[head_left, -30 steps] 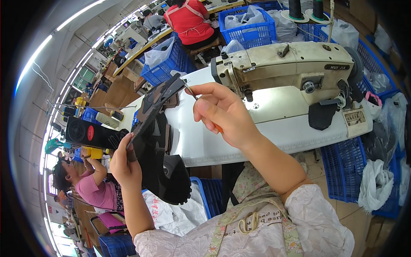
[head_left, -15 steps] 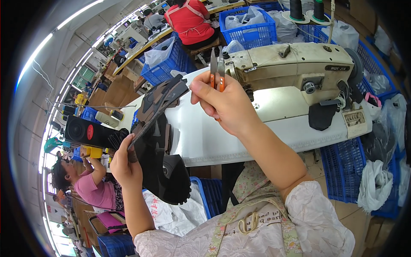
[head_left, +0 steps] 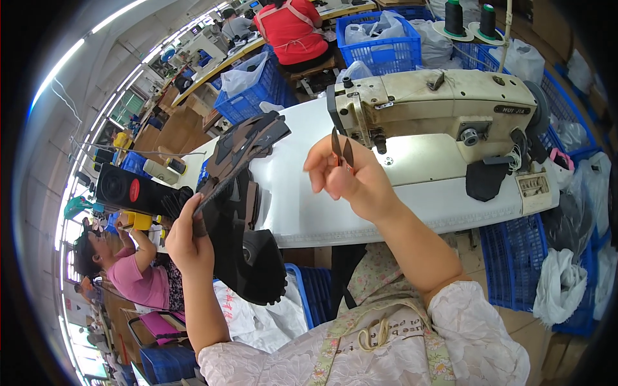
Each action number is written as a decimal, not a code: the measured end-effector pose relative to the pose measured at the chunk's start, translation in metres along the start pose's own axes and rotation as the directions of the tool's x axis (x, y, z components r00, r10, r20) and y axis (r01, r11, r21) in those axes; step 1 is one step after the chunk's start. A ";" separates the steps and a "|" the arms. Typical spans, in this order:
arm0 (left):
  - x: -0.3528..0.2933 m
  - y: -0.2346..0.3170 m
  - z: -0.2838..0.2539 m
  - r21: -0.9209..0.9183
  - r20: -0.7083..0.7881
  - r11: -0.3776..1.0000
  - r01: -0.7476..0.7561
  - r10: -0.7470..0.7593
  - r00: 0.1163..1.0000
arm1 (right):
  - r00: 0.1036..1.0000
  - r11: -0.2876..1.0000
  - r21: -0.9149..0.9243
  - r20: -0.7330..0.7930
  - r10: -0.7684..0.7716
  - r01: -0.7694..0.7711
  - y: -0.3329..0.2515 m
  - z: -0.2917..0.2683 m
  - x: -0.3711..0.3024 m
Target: Stitching together various brown and black synthetic material pieces for shoe manufacturing using an industrial sewing machine.
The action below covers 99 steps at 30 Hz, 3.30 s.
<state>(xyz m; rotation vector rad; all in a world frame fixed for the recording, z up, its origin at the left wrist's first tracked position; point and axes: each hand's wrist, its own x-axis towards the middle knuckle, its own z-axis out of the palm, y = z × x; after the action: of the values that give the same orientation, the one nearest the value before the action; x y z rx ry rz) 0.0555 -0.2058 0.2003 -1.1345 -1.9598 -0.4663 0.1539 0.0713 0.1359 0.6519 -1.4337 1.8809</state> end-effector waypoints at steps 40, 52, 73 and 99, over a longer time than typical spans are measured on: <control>0.000 0.025 0.004 0.139 0.210 0.969 -0.206 0.174 0.962 | 0.866 -0.172 -0.849 0.493 0.078 0.499 -0.083 -0.016 0.017; 0.019 -0.005 0.021 -0.229 0.111 0.927 0.299 -0.280 0.954 | 0.888 0.119 -0.946 0.232 -0.398 0.301 -0.084 0.007 0.011; 0.036 -0.022 0.060 -0.950 0.278 -0.097 0.297 -0.695 0.663 | 0.894 0.557 -0.766 0.439 0.088 0.321 0.028 0.055 -0.060; 0.045 -0.004 0.072 -0.934 0.318 -0.133 0.331 -0.733 0.602 | 0.812 0.447 -0.853 0.450 0.372 0.268 -0.014 0.083 -0.058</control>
<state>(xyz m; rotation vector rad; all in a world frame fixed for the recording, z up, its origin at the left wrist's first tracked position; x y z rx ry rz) 0.0071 -0.1370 0.1924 -0.5785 -1.5544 -2.6137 0.2015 -0.0185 0.1247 0.6225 -2.5795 0.6099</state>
